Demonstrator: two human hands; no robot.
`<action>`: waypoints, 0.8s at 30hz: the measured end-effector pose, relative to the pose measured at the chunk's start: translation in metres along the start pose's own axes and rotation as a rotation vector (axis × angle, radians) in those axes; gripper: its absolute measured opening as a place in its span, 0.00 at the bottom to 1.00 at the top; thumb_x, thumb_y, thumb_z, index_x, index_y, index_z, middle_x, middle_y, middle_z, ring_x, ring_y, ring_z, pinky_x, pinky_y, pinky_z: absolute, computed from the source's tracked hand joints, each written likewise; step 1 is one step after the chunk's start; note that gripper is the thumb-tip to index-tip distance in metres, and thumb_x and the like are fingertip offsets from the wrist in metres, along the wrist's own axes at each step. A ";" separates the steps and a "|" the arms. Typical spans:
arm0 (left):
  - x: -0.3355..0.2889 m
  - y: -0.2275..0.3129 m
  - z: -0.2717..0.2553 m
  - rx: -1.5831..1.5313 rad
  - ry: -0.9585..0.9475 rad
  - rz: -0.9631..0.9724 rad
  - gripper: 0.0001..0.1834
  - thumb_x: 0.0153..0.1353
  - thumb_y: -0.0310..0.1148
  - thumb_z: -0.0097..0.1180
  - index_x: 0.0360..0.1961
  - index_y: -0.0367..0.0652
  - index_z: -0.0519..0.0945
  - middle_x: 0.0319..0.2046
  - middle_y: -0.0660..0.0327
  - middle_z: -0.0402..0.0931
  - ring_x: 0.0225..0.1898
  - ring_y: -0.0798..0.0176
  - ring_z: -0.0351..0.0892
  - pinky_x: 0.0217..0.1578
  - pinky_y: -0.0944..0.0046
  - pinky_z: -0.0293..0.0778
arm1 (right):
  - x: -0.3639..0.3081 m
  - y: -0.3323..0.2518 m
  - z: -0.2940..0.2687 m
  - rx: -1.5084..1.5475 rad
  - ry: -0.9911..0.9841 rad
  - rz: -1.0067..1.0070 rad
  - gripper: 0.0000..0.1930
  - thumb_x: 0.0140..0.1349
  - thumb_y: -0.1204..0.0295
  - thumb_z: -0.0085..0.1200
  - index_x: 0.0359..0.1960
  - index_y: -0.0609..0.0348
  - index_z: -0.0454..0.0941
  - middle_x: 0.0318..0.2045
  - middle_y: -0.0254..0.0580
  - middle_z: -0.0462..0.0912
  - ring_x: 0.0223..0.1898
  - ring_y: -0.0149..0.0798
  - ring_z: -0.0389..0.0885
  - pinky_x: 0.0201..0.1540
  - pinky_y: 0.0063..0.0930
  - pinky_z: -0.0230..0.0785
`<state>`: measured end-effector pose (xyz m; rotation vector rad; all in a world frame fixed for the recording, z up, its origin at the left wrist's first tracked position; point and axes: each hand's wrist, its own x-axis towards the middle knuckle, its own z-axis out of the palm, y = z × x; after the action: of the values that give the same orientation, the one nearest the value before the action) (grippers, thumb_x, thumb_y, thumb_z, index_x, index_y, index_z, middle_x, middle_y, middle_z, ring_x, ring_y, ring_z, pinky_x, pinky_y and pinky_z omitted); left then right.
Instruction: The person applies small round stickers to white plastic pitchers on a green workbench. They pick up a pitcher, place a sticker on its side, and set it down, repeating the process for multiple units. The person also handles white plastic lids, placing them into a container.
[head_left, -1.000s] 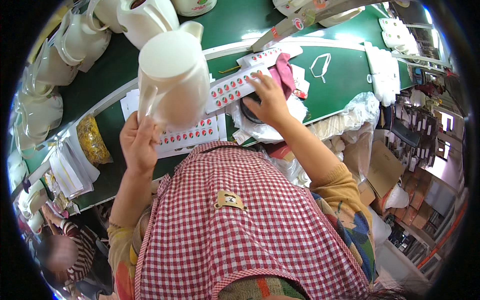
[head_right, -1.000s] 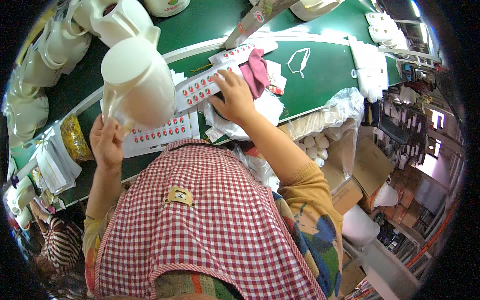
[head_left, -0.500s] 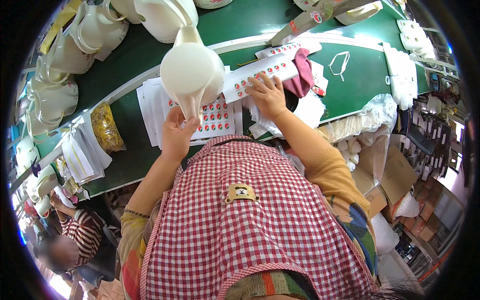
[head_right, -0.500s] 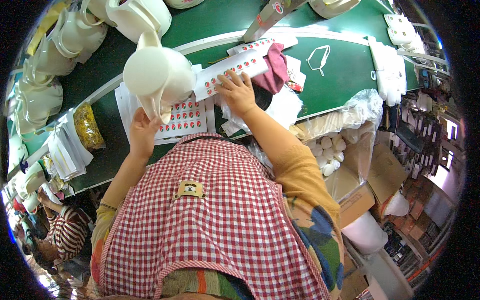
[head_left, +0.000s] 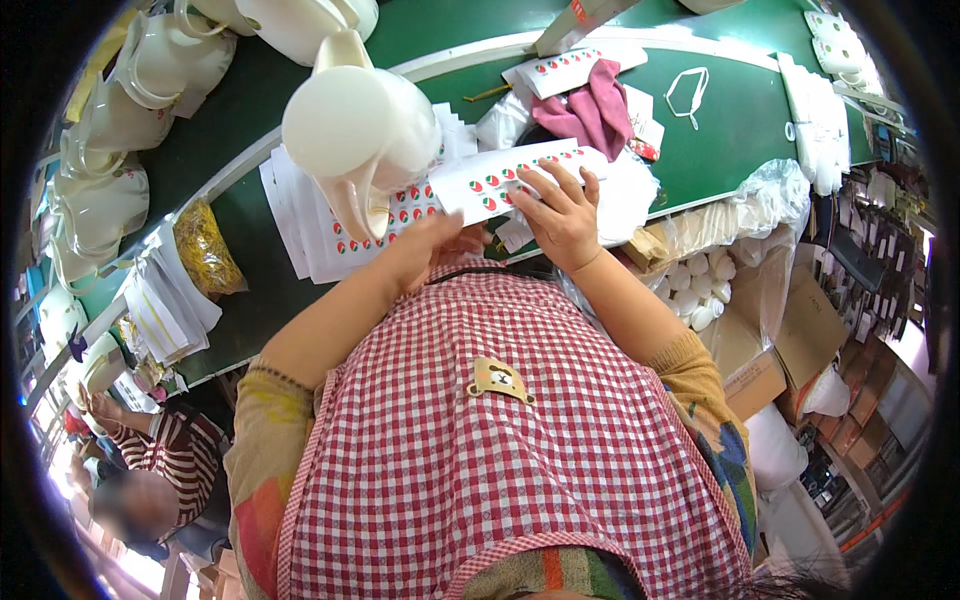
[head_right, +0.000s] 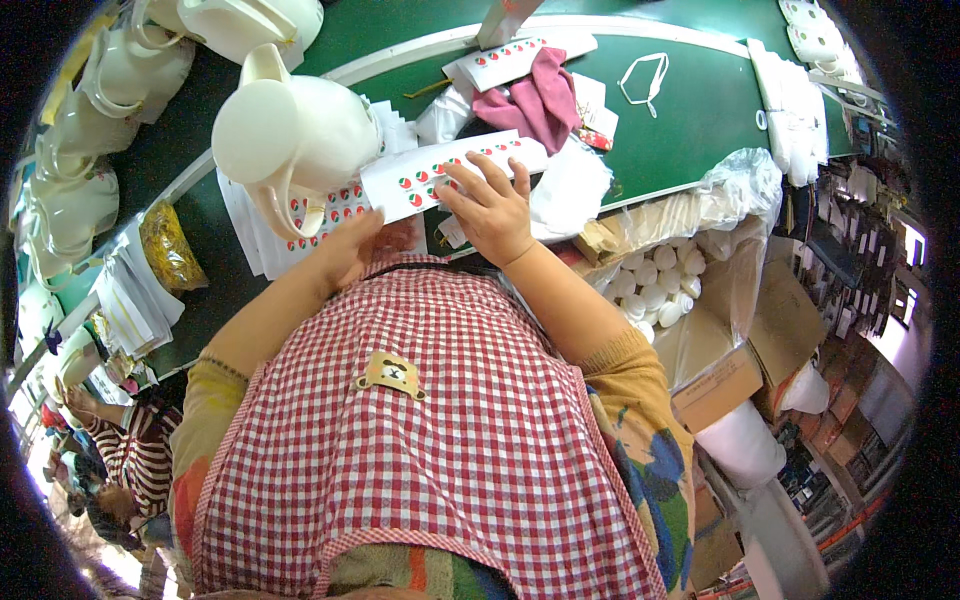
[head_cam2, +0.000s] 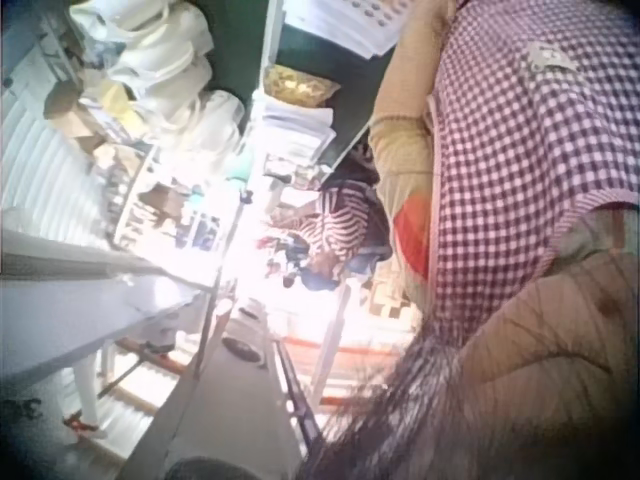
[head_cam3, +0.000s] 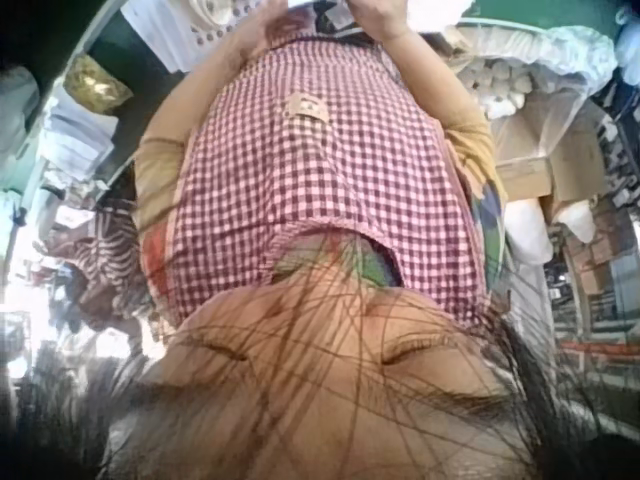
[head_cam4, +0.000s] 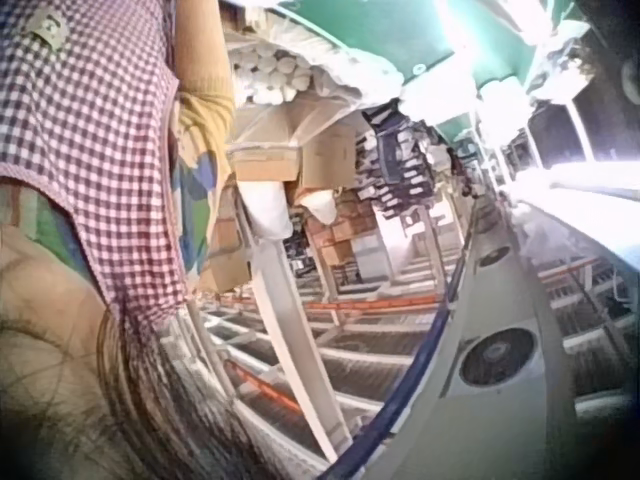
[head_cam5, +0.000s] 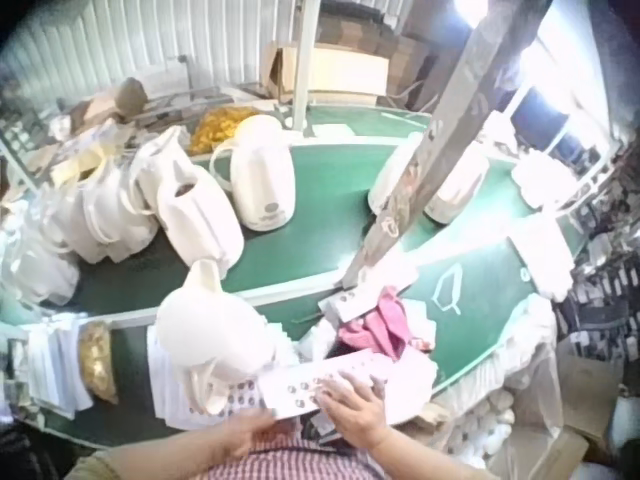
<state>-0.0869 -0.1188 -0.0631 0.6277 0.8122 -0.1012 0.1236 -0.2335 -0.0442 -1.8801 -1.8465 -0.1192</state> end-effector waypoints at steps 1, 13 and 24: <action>0.010 0.003 0.004 -0.030 0.033 -0.002 0.15 0.66 0.36 0.52 0.48 0.38 0.77 0.40 0.55 0.81 0.40 0.63 0.80 0.42 0.64 0.75 | -0.003 0.002 0.001 -0.008 -0.034 -0.024 0.13 0.49 0.72 0.61 0.39 0.41 0.81 0.49 0.26 0.80 0.55 0.36 0.73 0.63 0.43 0.47; 0.020 -0.009 0.028 -0.056 0.157 0.069 0.08 0.64 0.33 0.57 0.38 0.38 0.78 0.29 0.59 0.80 0.28 0.66 0.78 0.34 0.66 0.76 | -0.014 -0.015 -0.001 0.365 -0.053 0.209 0.09 0.47 0.69 0.64 0.32 0.52 0.80 0.37 0.32 0.82 0.43 0.37 0.78 0.48 0.35 0.63; 0.016 -0.006 0.039 0.005 0.105 0.123 0.08 0.63 0.33 0.58 0.30 0.39 0.80 0.25 0.62 0.79 0.26 0.69 0.76 0.32 0.68 0.74 | -0.016 -0.018 -0.012 0.361 -0.014 0.195 0.06 0.48 0.73 0.62 0.28 0.52 0.80 0.35 0.31 0.82 0.40 0.36 0.79 0.47 0.34 0.63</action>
<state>-0.0522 -0.1430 -0.0567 0.6903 0.8725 0.0426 0.1082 -0.2534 -0.0353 -1.7906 -1.5586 0.2761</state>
